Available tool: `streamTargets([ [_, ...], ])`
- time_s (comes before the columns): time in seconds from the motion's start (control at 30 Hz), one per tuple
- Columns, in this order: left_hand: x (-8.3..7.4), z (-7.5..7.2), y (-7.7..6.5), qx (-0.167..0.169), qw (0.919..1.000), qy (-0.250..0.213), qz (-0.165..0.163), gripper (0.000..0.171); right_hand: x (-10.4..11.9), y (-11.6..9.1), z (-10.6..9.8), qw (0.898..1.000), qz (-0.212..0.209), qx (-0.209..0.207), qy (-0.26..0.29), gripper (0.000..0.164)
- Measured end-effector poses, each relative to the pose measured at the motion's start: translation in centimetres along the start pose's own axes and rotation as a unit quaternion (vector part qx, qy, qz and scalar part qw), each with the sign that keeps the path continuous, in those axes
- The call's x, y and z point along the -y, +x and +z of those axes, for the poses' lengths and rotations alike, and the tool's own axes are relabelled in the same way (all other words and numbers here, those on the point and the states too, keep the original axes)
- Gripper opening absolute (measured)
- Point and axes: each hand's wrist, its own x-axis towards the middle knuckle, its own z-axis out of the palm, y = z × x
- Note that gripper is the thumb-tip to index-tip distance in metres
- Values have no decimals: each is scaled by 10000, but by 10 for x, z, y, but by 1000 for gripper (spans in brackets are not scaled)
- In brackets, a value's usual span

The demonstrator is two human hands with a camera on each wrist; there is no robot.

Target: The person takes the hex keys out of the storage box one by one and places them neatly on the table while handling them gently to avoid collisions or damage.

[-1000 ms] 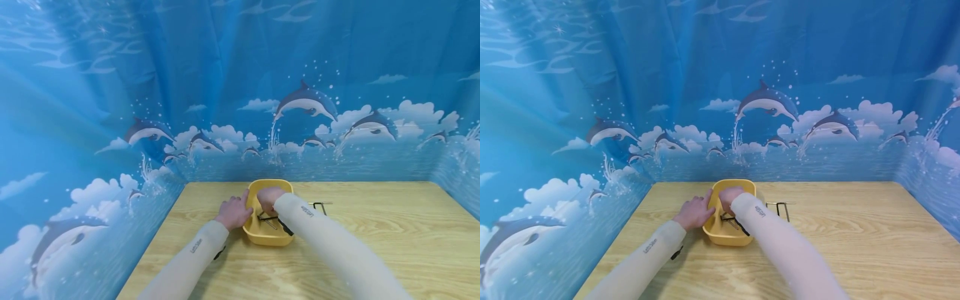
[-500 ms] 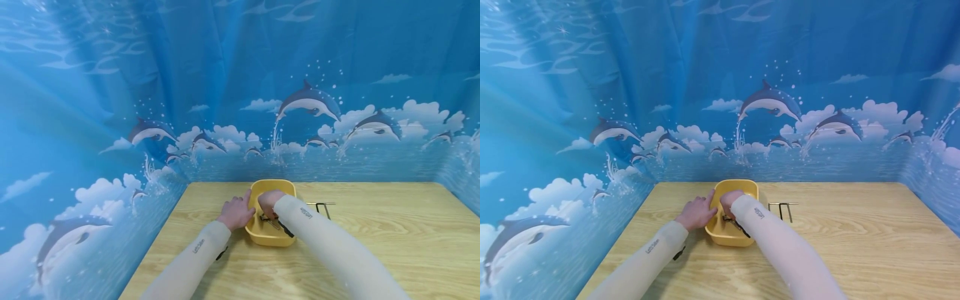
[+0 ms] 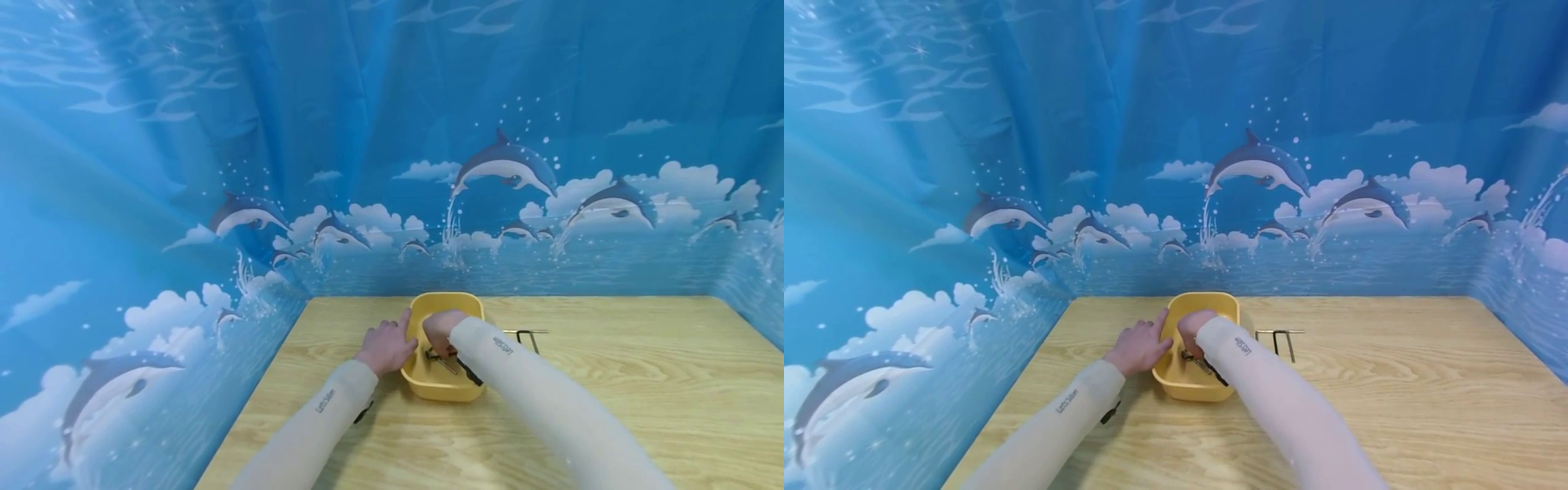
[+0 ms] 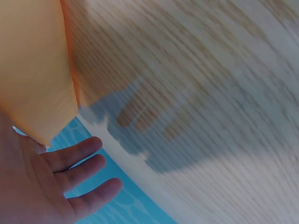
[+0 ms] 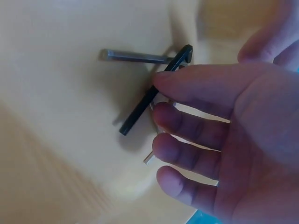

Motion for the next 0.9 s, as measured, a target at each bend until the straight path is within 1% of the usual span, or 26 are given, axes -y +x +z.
streamTargets([
  [0.17, 2, -3, 4, -119, 9999, 33, -25, 68, -5, -2, -7, 9997, -113, -59, 200, 15],
  [0.23, 4, -4, 5, -156, 9999, 68, -25, 68, -7, -4, -9, 9997, -182, -75, 151, 14],
  [0.3, 4, -4, 6, -150, 9998, 81, -39, 68, -8, -5, -10, 9996, -252, -80, 111, 13],
  [0.43, 3, -1, 3, -73, 9999, 78, -69, 68, -11, -10, -9, 9985, -435, -210, 257, 10],
  [0.5, 3, 2, 2, -32, 9999, 97, -66, 69, -12, -13, -7, 9975, -538, -301, 358, 11],
  [0.6, 1, 6, 0, -55, 10000, 77, -30, 69, -16, -19, -4, 9956, -655, -466, 482, 17],
  [0.67, 0, 7, -1, -109, 9999, 69, -7, 68, -19, -22, -3, 9938, -782, -630, 471, 25],
  [0.7, 0, 7, -1, -133, 9999, 54, 5, 68, -21, -25, -3, 9925, -861, -713, 502, 27],
  [0.77, -1, 5, -1, -119, 9999, 64, 10, 68, -24, -28, -2, 9892, -1052, -871, 533, 34],
  [0.83, -1, 3, -1, -100, 9999, 92, 21, 68, -29, -33, -3, 9852, -1238, -990, 644, 31],
  [0.9, -1, 0, 1, -159, 9998, 93, 37, 69, -34, -38, -5, 9822, -1294, -1090, 816, 27],
])
